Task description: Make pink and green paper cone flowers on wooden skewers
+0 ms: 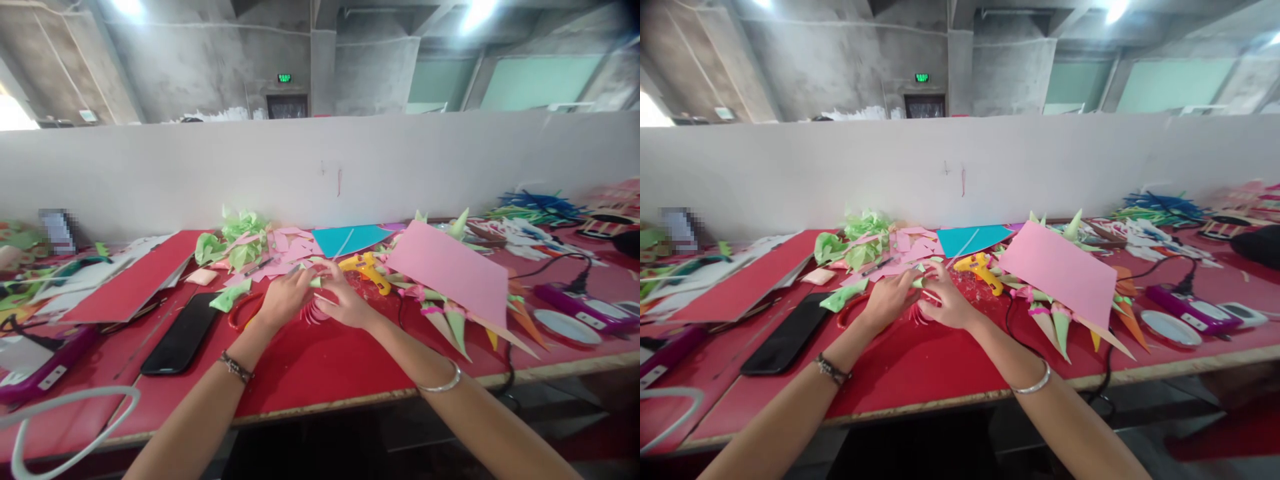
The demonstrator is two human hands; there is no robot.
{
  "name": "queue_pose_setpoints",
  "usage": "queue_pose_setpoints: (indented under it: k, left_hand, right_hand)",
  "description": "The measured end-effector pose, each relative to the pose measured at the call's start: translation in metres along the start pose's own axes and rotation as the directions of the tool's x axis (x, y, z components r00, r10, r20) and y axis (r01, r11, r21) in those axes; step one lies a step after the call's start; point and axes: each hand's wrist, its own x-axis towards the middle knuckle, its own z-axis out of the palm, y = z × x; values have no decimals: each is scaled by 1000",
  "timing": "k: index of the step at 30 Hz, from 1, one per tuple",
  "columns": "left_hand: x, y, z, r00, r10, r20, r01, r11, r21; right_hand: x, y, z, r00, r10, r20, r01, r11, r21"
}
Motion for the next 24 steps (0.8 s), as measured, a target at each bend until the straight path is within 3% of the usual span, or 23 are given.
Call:
queue_pose_setpoints:
  k: [5,13,18,24]
  left_hand:
    - [4,12,-5,988,150,-22,-146,983,112]
    - [3,14,-5,989,134,-58,-123,978,167]
    - [6,10,-5,981,196,-2,-196,980,-28]
    - [5,-3,-17,960,280,-16,-275,931,-241]
  right_hand:
    - [0,-2,2,1000,-17,26,17,1000,-26]
    - [2,-6,5,998,-37,59,38,999,-18]
    - [2,-3,-3,995,-88,48,95,984,-151]
    - [5,-8,-11,983,-163,80,180,937,-301]
